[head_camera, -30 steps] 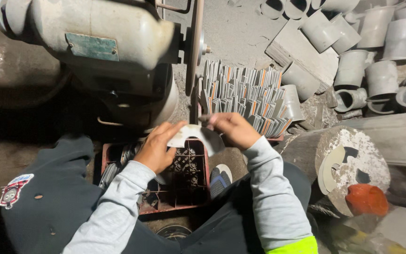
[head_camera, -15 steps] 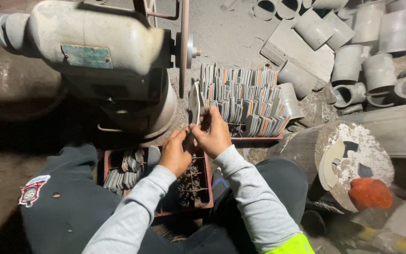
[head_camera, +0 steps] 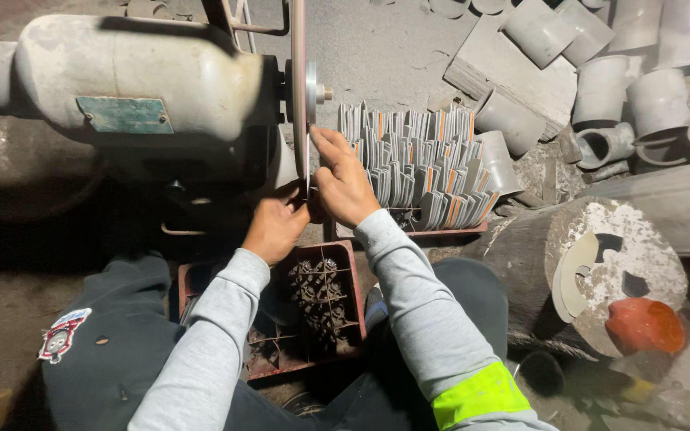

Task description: The person sits on the floor and repeatedly presses small curved ceramic pieces against a rotating grinding wheel to smooth their edges. After each grind, the person places the finished piece into a red tray beside the machine.

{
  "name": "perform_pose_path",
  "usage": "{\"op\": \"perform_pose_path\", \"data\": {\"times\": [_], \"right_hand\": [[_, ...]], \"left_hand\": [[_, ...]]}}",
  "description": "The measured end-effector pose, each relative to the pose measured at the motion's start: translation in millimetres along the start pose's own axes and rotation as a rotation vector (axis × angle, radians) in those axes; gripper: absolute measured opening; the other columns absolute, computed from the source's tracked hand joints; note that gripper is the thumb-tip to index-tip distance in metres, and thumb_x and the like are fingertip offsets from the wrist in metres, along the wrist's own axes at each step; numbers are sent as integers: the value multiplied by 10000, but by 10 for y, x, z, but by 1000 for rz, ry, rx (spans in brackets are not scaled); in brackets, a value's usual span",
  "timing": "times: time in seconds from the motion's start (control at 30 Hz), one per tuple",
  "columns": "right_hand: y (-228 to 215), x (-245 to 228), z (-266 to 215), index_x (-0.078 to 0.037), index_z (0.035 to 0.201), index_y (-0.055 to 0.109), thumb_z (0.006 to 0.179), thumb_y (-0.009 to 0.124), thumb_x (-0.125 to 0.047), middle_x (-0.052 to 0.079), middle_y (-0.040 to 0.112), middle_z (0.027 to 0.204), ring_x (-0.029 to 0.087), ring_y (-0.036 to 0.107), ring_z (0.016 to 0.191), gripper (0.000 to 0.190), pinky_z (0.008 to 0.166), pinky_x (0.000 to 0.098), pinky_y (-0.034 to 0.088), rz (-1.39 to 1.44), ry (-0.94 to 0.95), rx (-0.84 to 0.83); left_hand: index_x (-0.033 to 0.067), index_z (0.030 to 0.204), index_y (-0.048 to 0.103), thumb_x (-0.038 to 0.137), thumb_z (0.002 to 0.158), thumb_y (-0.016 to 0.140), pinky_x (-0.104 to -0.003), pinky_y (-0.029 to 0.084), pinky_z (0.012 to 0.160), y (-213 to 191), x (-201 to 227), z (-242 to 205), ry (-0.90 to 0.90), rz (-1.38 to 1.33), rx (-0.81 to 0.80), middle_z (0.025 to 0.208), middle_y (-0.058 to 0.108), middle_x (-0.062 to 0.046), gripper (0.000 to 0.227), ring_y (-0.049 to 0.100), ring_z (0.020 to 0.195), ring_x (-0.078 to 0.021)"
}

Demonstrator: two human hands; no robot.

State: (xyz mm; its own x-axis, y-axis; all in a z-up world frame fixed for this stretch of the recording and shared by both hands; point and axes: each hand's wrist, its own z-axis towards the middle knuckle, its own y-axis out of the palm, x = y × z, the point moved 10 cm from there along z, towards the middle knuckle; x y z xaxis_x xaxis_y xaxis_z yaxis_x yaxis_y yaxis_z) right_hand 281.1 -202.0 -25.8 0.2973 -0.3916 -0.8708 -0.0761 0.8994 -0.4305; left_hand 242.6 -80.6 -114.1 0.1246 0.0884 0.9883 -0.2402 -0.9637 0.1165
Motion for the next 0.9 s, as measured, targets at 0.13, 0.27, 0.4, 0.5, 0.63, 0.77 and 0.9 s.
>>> {"op": "perform_pose_path", "data": {"times": [0.13,0.27,0.4,0.5,0.63,0.77,0.9], "right_hand": [[11,-127,-203,32,1460,525,812,476,-18,203,524,1459,351,478,1392,652,1216,396,354,-87,23,31],[-54,-204,-639,49,1404,572,814,517,34,198,607,1354,312,570,1269,593,1123,404,440,16,42,-115],[-72,109,-939,32,1355,582,858,469,80,83,688,1208,163,665,1062,512,904,311,559,540,425,-215],[-175,117,-996,43,1349,582,872,439,85,54,689,1205,136,660,1044,499,879,284,564,645,440,-159],[-156,-17,-868,35,1381,578,885,428,80,87,682,1256,172,653,1107,520,980,291,545,694,323,-150],[-135,-155,-559,52,1372,599,884,461,56,153,619,1306,254,603,1246,507,1110,339,464,156,61,-98],[-3,-47,-211,22,1419,548,844,462,-8,171,585,1384,273,579,1303,582,1142,343,431,32,78,-25]], "left_hand": [[-59,1265,660,-9,932,601,-254,531,893,108,38,-211,0,-145,-63,1145,710,-45,342,625,1019,-98],[-45,1189,696,-77,833,657,-340,555,891,240,197,-779,84,142,-22,1094,647,-106,360,661,1041,-211],[-53,1279,617,-17,725,785,-393,532,857,283,505,-1120,238,707,80,1119,583,-188,580,643,1003,-345],[-38,1301,614,-42,729,754,-403,535,855,344,662,-1085,291,679,75,1161,569,-214,588,647,1020,-374],[-30,1299,613,1,746,788,-407,532,891,341,793,-998,337,686,84,1156,609,-197,581,645,1050,-369],[-24,1287,614,-32,804,696,-308,576,826,215,449,-712,54,449,46,1135,662,-128,490,671,1042,-209],[-57,1251,668,-73,848,632,-272,554,796,161,255,-371,-7,32,-49,1068,726,-83,405,651,930,-116]]}}
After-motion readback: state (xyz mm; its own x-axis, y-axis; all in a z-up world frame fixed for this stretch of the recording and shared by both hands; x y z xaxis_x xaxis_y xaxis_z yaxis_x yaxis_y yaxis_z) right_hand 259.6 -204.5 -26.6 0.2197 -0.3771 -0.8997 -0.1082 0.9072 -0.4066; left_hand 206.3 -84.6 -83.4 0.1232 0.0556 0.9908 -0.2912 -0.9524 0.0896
